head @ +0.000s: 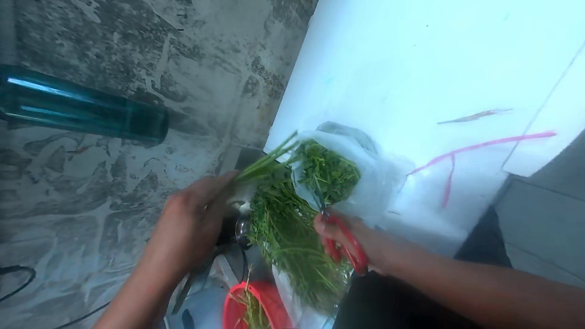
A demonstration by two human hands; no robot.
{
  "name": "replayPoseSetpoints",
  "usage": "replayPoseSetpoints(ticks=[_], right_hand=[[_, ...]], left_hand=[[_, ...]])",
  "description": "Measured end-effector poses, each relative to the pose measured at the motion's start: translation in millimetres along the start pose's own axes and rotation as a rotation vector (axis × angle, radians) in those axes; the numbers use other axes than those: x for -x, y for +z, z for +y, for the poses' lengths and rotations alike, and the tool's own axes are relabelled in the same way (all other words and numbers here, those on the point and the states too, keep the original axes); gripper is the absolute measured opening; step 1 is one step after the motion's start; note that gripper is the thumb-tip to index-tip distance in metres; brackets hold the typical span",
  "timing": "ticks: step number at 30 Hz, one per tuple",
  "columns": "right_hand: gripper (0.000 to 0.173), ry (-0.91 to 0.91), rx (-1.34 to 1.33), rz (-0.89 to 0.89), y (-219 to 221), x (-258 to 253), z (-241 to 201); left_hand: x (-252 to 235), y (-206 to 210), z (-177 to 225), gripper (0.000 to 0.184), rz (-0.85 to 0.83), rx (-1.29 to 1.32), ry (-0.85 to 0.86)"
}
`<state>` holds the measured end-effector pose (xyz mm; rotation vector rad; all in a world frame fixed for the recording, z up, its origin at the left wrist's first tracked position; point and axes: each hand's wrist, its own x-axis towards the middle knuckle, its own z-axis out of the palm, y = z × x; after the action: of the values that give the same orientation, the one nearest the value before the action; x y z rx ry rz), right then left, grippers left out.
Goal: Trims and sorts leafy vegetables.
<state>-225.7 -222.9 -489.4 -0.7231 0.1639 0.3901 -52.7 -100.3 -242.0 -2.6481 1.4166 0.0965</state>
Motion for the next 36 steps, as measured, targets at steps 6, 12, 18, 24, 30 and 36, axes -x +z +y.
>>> replayPoseSetpoints(ticks=[6,12,18,24,30,36], right_hand=[[0.081,-0.122,0.130,-0.140,11,5,10],[0.061,-0.015,0.057,0.040,5,-8,-12],[0.038,0.008,-0.038,0.310,4,-19,-19],[0.044,-0.058,0.014,0.185,-2,-15,-6],[0.078,-0.114,0.253,-0.083,0,3,12],[0.073,-0.183,0.201,0.018,-5,-7,-9]], left_hand=[[2,25,16,0.037,-0.048,0.101,-0.003],[8,57,19,0.036,-0.243,0.124,-0.014],[0,62,14,0.037,-0.315,0.039,-0.044],[-3,56,5,0.035,-0.238,0.119,-0.097],[-11,57,26,0.034,-0.129,0.368,-0.227],[-20,76,53,0.020,-0.395,0.485,-0.180]])
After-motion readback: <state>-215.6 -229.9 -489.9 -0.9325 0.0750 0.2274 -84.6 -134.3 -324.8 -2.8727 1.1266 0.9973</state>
